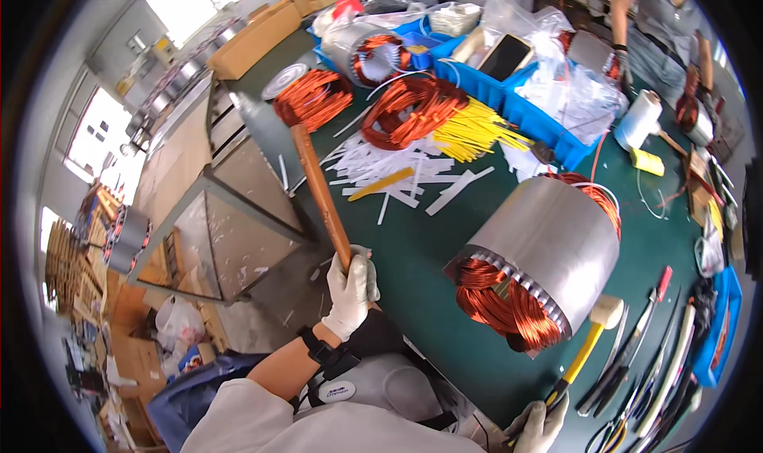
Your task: Manually shaping and tapping the copper windings of an electric motor stator using a wooden block and a mallet.
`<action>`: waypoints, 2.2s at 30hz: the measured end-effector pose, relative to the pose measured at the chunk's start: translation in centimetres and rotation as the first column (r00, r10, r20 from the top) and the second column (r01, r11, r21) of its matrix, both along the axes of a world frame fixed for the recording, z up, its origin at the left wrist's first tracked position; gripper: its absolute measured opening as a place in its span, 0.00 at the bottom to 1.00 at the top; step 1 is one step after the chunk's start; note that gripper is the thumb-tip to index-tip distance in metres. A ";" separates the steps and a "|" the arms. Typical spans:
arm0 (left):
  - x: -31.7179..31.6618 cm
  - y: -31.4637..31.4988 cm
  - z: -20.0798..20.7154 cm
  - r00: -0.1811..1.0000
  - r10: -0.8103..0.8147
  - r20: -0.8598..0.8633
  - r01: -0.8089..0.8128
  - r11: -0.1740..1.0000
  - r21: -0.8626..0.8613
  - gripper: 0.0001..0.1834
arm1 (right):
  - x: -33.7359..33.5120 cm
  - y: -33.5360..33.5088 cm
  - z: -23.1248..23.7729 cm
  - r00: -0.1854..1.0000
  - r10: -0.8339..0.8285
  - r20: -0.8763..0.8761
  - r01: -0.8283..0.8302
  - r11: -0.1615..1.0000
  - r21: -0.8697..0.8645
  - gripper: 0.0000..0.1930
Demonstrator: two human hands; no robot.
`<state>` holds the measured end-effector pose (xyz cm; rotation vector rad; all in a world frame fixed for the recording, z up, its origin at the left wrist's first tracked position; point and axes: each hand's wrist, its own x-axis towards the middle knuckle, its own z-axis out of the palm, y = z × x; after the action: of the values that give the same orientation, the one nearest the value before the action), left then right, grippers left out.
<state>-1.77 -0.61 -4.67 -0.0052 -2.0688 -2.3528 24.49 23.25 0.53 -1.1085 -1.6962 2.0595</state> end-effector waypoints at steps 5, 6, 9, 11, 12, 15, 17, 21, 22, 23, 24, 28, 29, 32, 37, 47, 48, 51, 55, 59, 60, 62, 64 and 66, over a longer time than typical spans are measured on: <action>-0.2 -0.7 0.2 1.000 0.015 -0.001 -0.015 1.000 -0.016 0.18 | 0.1 0.5 -1.0 1.000 0.028 -0.008 -0.028 0.998 -0.050 0.24; -0.2 -0.8 0.3 1.000 -0.007 0.009 0.007 0.999 -0.035 0.18 | 0.2 0.5 -1.5 0.999 0.027 -0.018 -0.027 0.999 -0.031 0.25; -0.3 -0.6 0.6 0.999 -0.048 0.010 0.049 0.995 -0.086 0.19 | 0.0 0.3 -1.3 1.000 -0.006 -0.020 0.005 1.000 -0.029 0.26; -0.2 -0.5 0.7 0.997 -0.078 0.001 0.077 0.990 -0.122 0.20 | -0.2 0.0 -0.7 0.999 -0.047 -0.011 0.046 0.998 -0.052 0.26; -0.2 -0.3 0.7 0.999 -0.044 0.002 0.044 0.991 -0.123 0.21 | -0.2 0.3 -0.4 1.000 -0.031 0.003 0.031 0.998 -0.051 0.26; 0.0 0.5 0.3 0.999 0.036 -0.006 -0.036 0.995 -0.088 0.20 | -1.0 0.6 0.9 0.995 -0.038 0.088 0.037 0.999 0.005 0.24; 0.2 0.7 0.1 0.997 0.069 0.020 -0.068 0.997 -0.039 0.19 | -0.9 0.3 1.1 0.996 -0.055 0.066 0.054 0.998 0.018 0.23; -0.4 -0.1 1.1 0.995 -0.057 0.081 0.061 0.997 -0.043 0.19 | -1.4 -0.2 -0.5 0.993 -0.089 0.080 0.076 0.986 0.151 0.26; -0.8 -0.4 1.9 0.980 -0.145 0.133 0.155 0.986 -0.065 0.18 | -1.4 -0.4 -0.6 0.990 -0.133 0.048 0.124 0.981 0.148 0.26; -1.7 -0.9 1.9 0.940 -0.287 0.185 0.300 0.953 -0.042 0.17 | -1.2 -0.5 -0.9 0.984 -0.170 0.046 0.160 0.972 0.171 0.26; -2.6 -1.4 2.5 0.902 -0.369 0.223 0.383 0.923 -0.023 0.16 | -1.4 -0.6 -1.0 0.982 -0.179 0.066 0.165 0.969 0.182 0.24; -6.6 -1.1 3.6 0.760 -0.633 0.144 0.623 0.774 0.115 0.13 | -1.8 -1.7 -0.6 0.969 -0.222 0.105 0.197 0.959 0.204 0.20; -7.3 -0.9 3.3 0.746 -0.651 0.137 0.637 0.759 0.137 0.13 | -2.0 -1.6 -0.8 0.969 -0.215 0.121 0.187 0.960 0.206 0.20; -9.3 -0.9 1.5 0.625 -0.772 0.117 0.749 0.635 0.187 0.11 | -2.0 -2.1 -1.2 0.967 -0.225 0.115 0.191 0.949 0.252 0.20; -9.5 -1.5 2.0 0.625 -0.767 0.145 0.726 0.639 0.253 0.07 | -3.5 -3.0 -0.6 0.954 -0.276 0.120 0.237 0.934 0.266 0.16; -9.2 -1.1 1.3 0.677 -0.727 0.117 0.673 0.675 0.302 0.08 | -4.3 -2.6 -0.7 0.939 -0.309 0.148 0.254 0.918 0.306 0.23; -9.2 -1.0 1.3 0.675 -0.733 0.085 0.693 0.669 0.270 0.07 | -4.4 -2.6 -0.7 0.939 -0.311 0.147 0.257 0.918 0.302 0.23; -8.9 -1.1 1.2 0.679 -0.732 0.061 0.707 0.674 0.215 0.06 | -4.5 -2.9 -0.5 0.938 -0.327 0.112 0.285 0.916 0.280 0.20; -8.5 -0.6 1.7 0.701 -0.711 0.056 0.706 0.703 0.084 0.15 | -4.0 -3.2 -0.9 0.936 -0.333 0.117 0.288 0.912 0.293 0.17; -7.0 0.0 3.1 0.734 -0.671 -0.109 0.665 0.742 -0.090 0.29 | -3.9 -3.1 -1.2 0.944 -0.320 0.082 0.288 0.917 0.275 0.18; -6.2 0.4 4.1 0.732 -0.654 -0.192 0.634 0.757 -0.160 0.29 | -3.9 -3.1 -1.3 0.939 -0.330 0.092 0.297 0.917 0.265 0.19; -4.5 2.5 5.9 0.708 -0.586 -0.395 0.462 0.807 -0.368 0.33 | -3.7 -3.0 -1.7 0.951 -0.303 0.062 0.277 0.924 0.264 0.20; -3.3 5.7 7.7 0.562 -0.501 -0.658 0.153 0.845 -0.513 0.36 | -3.2 -2.4 -2.7 0.956 -0.295 0.007 0.284 0.927 0.247 0.21; -2.4 7.3 8.4 0.475 -0.515 -0.713 0.002 0.811 -0.584 0.35 | -3.2 -2.4 -2.9 0.952 -0.305 0.000 0.296 0.923 0.247 0.19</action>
<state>-4.21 6.73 3.72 -1.3170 -2.0483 -1.2255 21.26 20.83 -2.38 -1.2429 -1.6240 1.6058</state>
